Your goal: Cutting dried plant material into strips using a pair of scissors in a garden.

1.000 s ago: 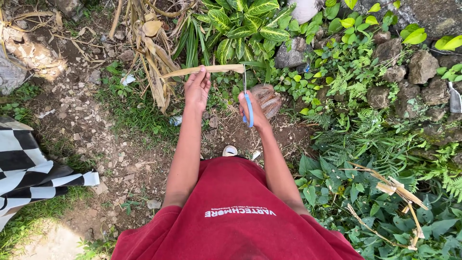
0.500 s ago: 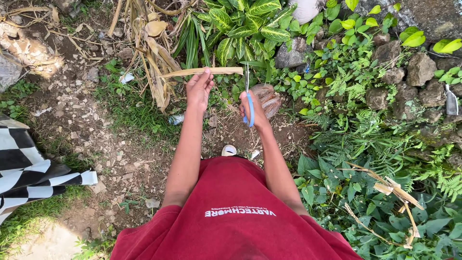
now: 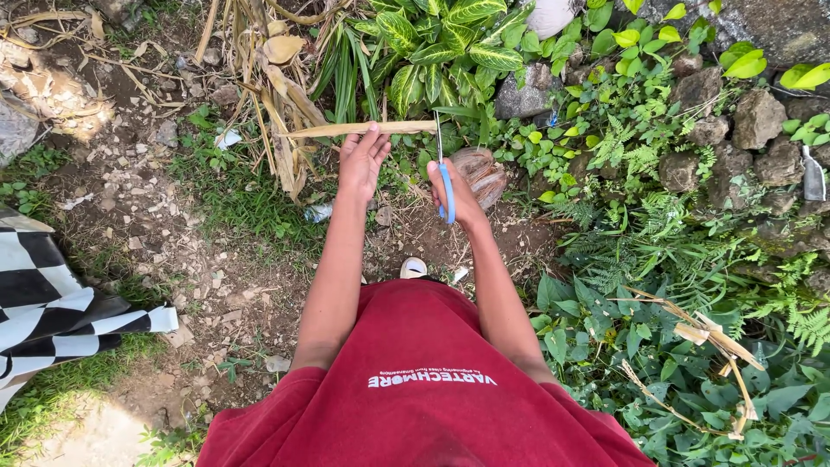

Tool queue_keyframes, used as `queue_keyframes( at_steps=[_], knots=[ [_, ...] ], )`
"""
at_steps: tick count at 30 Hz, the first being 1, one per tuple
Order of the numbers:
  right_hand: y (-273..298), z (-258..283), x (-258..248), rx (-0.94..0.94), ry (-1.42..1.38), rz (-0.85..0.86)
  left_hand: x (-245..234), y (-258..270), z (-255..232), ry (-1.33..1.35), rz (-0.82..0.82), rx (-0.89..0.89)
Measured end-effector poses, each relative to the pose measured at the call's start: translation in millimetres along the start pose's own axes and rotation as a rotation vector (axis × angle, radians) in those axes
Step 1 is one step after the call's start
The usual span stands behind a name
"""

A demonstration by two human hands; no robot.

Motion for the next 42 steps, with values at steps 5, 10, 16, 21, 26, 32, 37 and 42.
queue_keyframes(
  at_steps=[5,10,16,21,26,32,37,42],
  knots=[
    [-0.3,-5.8,-0.2,0.039,0.013,-0.023,0.1,-0.7,-1.4,-0.045,-0.019,0.025],
    [1.4,-2.5,1.0,0.022,-0.031,-0.042,-10.5,-7.5,4.7,-0.078,-0.052,0.066],
    [-18.8,-6.5,-5.4,-0.106,-0.244,-0.144,-19.3,-1.5,4.3,-0.185,-0.128,0.077],
    [-26.7,18.1,-12.8,-0.230,-0.495,-0.340,-30.4,0.0,18.0,-0.205,-0.115,-0.050],
    [-51.2,-10.0,-8.0,-0.198,-0.686,-0.354,-31.7,10.7,23.2,-0.296,-0.094,-0.140],
    [-63.5,-33.8,-9.6,-0.220,-0.766,-0.319,-46.9,18.2,6.7,-0.174,-0.160,-0.200],
    [-57.5,-36.1,-17.9,-0.221,-0.780,-0.324,-89.4,3.5,-9.4,-0.072,-0.252,-0.086],
    [-47.3,-27.2,-22.4,-0.233,-0.753,-0.343,-92.4,-8.8,-16.3,-0.015,-0.246,-0.023]
  ],
)
Point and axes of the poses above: each hand's wrist, its own y-axis away from the middle knuckle, its own x-axis out of the palm, z = x × y, the point moved 10 cm from there along -y, towards the middle knuckle, and after that the axes turned 2 degrees about y, right-handed, at the moved point
